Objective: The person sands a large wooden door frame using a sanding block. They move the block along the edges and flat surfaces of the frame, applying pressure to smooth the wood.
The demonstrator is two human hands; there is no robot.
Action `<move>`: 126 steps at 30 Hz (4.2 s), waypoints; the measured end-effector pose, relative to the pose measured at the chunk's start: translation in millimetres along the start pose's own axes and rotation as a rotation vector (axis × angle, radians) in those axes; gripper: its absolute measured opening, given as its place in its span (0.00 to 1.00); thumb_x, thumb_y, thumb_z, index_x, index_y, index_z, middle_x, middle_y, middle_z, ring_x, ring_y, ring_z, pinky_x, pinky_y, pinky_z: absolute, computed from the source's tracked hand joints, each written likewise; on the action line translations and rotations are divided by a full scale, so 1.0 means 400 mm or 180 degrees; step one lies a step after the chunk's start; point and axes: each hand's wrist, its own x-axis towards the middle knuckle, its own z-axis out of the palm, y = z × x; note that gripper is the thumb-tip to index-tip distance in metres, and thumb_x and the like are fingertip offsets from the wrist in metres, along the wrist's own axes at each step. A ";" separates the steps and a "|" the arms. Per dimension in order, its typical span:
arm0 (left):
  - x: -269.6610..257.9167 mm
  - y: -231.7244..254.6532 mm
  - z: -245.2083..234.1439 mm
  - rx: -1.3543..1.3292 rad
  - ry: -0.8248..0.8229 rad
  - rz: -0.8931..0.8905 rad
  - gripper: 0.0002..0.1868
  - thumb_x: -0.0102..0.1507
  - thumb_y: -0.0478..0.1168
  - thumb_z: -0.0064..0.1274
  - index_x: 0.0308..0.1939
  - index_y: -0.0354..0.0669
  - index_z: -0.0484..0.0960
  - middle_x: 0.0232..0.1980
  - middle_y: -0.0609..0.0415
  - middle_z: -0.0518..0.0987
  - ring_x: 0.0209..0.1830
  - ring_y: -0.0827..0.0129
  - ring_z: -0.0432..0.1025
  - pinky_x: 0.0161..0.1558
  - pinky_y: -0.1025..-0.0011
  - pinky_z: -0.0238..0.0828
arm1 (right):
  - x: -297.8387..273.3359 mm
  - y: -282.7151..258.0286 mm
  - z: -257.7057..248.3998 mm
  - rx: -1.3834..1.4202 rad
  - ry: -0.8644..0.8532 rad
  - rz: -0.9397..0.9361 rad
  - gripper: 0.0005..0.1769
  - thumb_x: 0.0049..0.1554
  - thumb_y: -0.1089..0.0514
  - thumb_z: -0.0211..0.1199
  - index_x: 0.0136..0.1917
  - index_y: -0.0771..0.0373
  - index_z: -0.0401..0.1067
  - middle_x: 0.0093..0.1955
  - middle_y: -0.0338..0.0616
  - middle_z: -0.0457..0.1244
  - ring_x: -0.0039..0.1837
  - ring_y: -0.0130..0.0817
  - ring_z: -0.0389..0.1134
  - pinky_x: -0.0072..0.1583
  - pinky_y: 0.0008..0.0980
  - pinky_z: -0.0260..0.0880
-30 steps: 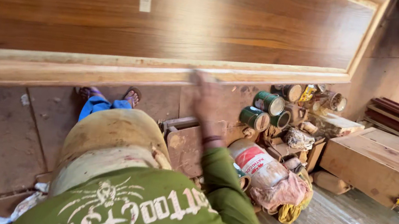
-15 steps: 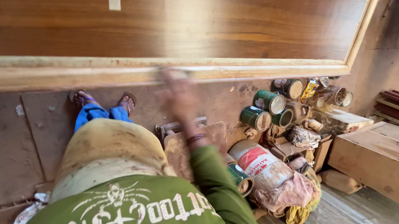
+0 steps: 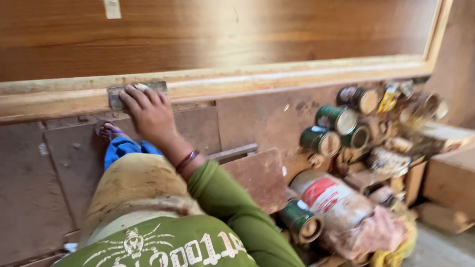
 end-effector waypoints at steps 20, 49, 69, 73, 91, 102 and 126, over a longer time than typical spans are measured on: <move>0.161 0.487 0.206 0.0202 -0.2075 0.0664 0.19 0.65 0.54 0.57 0.44 0.40 0.80 0.45 0.40 0.81 0.43 0.42 0.75 0.40 0.48 0.71 | -0.114 0.766 -0.366 -0.0808 0.1400 0.2096 0.26 0.57 0.48 0.69 0.65 0.58 0.70 0.66 0.46 0.62 0.72 0.49 0.57 0.72 0.52 0.48; 0.247 0.837 0.582 0.0055 -0.1847 0.1164 0.26 0.54 0.60 0.68 0.35 0.41 0.82 0.38 0.43 0.80 0.39 0.45 0.75 0.37 0.51 0.71 | -0.142 0.799 -0.318 -0.0669 0.1759 0.2246 0.20 0.54 0.52 0.63 0.60 0.52 0.74 0.65 0.42 0.63 0.72 0.43 0.58 0.76 0.53 0.45; 0.309 1.209 0.751 -0.0101 -0.2401 0.1426 0.20 0.56 0.56 0.66 0.33 0.42 0.85 0.37 0.41 0.81 0.36 0.46 0.77 0.37 0.52 0.73 | -0.175 1.010 -0.402 -0.1185 0.2034 0.2862 0.32 0.59 0.40 0.62 0.71 0.54 0.64 0.72 0.42 0.62 0.76 0.40 0.59 0.78 0.49 0.46; 0.282 0.926 0.498 0.0157 -0.2640 0.1173 0.20 0.60 0.56 0.64 0.41 0.43 0.87 0.41 0.42 0.80 0.41 0.47 0.76 0.40 0.49 0.71 | -0.172 1.011 -0.420 -0.1055 0.2116 0.2842 0.31 0.59 0.41 0.62 0.70 0.54 0.64 0.71 0.41 0.62 0.76 0.39 0.59 0.79 0.49 0.46; 0.308 0.857 0.365 0.0671 -0.2077 0.0923 0.20 0.59 0.55 0.68 0.31 0.45 0.80 0.38 0.50 0.79 0.37 0.55 0.75 0.41 0.57 0.74 | -0.168 1.003 -0.411 -0.1009 0.2239 0.2731 0.17 0.53 0.52 0.64 0.56 0.49 0.76 0.66 0.38 0.65 0.71 0.38 0.62 0.76 0.51 0.47; 0.198 0.881 0.450 0.0469 -0.1390 0.2337 0.11 0.64 0.43 0.56 0.49 0.46 0.84 0.49 0.55 0.80 0.46 0.60 0.74 0.42 0.60 0.72 | -0.172 0.958 -0.431 -0.0848 0.2256 0.2625 0.13 0.55 0.55 0.63 0.54 0.49 0.78 0.63 0.34 0.66 0.68 0.35 0.64 0.75 0.48 0.48; 0.206 0.904 0.522 0.0065 -0.1928 0.3108 0.21 0.65 0.36 0.45 0.61 0.33 0.78 0.56 0.45 0.77 0.54 0.55 0.73 0.50 0.60 0.72 | -0.174 0.989 -0.417 -0.0951 0.2260 0.2734 0.13 0.53 0.55 0.63 0.52 0.48 0.78 0.62 0.34 0.67 0.67 0.34 0.65 0.75 0.47 0.50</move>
